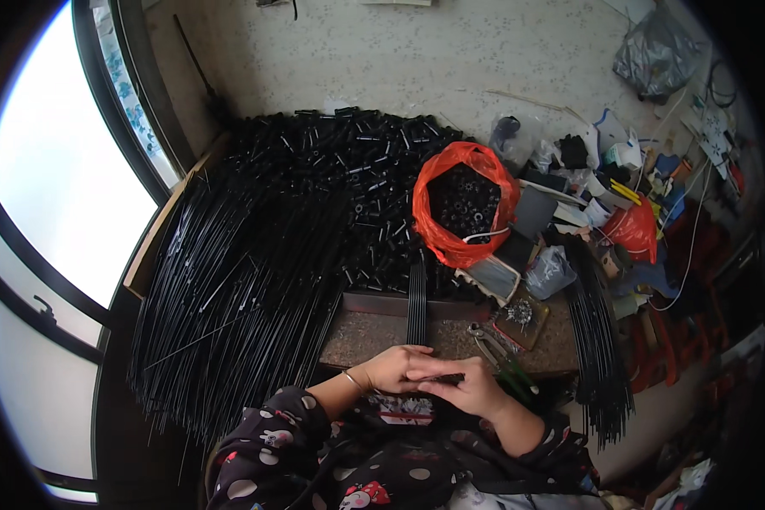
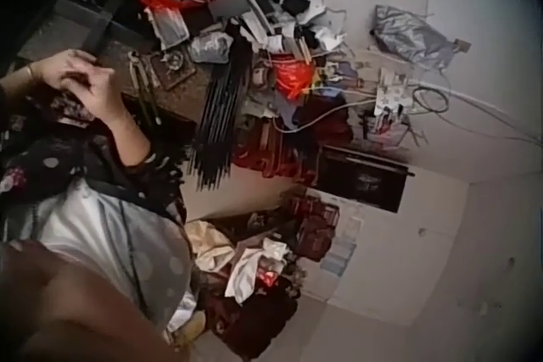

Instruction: Assembling bundles of black wires by inserting them into connectors and securing them using a crimping tool.

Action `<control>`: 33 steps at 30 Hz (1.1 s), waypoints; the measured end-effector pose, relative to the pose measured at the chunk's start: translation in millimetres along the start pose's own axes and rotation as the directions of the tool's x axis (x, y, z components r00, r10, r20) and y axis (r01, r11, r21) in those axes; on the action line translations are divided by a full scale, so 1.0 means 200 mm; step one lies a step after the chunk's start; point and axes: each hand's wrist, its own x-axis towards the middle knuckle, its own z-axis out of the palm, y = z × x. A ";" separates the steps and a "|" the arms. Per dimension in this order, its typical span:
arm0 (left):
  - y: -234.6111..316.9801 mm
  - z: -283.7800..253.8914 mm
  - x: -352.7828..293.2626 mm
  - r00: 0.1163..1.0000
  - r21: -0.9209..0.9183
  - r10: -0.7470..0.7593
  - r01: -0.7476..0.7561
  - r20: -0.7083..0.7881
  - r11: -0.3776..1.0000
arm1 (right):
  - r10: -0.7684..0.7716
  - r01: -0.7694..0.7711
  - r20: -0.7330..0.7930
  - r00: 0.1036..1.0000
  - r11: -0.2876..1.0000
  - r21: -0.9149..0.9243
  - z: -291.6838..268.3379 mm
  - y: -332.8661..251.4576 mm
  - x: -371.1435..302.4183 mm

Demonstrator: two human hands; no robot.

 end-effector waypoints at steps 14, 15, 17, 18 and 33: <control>0.50 -0.35 0.30 0.996 -0.396 -0.081 0.061 -0.034 0.916 | -0.029 0.024 -0.002 1.000 0.780 0.625 -0.34 0.03 0.34; 0.49 -0.35 0.31 0.995 -0.394 -0.098 0.088 -0.004 0.915 | 0.075 -0.015 -0.227 0.971 0.967 0.254 -0.42 0.19 0.39; 0.48 -0.34 0.29 0.997 -0.362 -0.077 0.066 -0.017 0.930 | 0.119 -0.351 -0.399 0.909 0.735 -0.580 -0.55 0.50 0.42; 0.48 -0.33 0.29 0.998 -0.354 -0.069 0.060 -0.011 0.933 | 0.032 -0.292 -0.372 0.928 0.682 -0.671 -0.59 0.65 0.38; 0.48 -0.35 0.28 0.965 -0.375 -0.187 0.107 -0.184 0.921 | -0.266 -0.016 -0.222 0.938 0.605 -0.796 -0.60 0.77 0.33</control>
